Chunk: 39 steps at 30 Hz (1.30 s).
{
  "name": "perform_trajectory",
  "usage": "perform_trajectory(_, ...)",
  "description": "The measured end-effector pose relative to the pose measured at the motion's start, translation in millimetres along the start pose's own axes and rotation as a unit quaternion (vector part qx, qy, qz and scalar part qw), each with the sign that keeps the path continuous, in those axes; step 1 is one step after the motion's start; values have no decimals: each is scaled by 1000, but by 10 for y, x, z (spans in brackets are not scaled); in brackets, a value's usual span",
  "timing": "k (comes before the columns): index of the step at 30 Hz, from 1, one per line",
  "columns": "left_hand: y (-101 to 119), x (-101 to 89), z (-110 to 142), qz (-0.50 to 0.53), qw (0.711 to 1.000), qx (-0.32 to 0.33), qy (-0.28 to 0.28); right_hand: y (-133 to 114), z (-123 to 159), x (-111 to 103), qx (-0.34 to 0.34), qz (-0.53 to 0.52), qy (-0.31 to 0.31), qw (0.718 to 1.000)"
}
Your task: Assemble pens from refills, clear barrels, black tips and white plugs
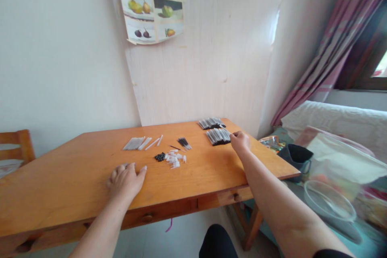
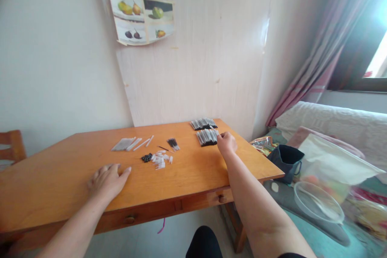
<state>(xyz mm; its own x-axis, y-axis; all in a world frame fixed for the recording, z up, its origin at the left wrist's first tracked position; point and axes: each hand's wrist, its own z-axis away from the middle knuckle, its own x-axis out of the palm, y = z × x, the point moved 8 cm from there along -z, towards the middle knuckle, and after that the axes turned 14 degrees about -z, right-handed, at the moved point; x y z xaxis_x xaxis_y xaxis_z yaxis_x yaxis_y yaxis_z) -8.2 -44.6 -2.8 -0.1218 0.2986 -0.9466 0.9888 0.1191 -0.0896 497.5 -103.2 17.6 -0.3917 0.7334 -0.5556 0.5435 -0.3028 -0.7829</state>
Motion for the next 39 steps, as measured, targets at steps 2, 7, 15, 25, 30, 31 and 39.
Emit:
perform_trajectory(2,3,9,-5,-5,1000,2,-2,31,-2,52,7,2,-7,1000)
perform_trajectory(7,1,17,-19,-14,1000,2,-5,30,-13,142,1,16,-12,1000)
perform_trajectory(15,8,55,-47,-17,1000,15,-3,4,-22,234,-5,44,-30,999)
perform_trajectory(25,-9,82,-61,-17,1000,5,-5,46,-29,280,-4,57,-51,997)
perform_trajectory(30,-3,77,-64,-20,1000,13,3,53,-27,314,0,51,-61,997)
perform_trajectory(31,-2,79,-64,-19,1000,14,3,55,-28,312,1,49,-62,997)
perform_trajectory(39,-5,74,-50,-7,1000,5,-9,155,-39,187,18,22,-40,999)
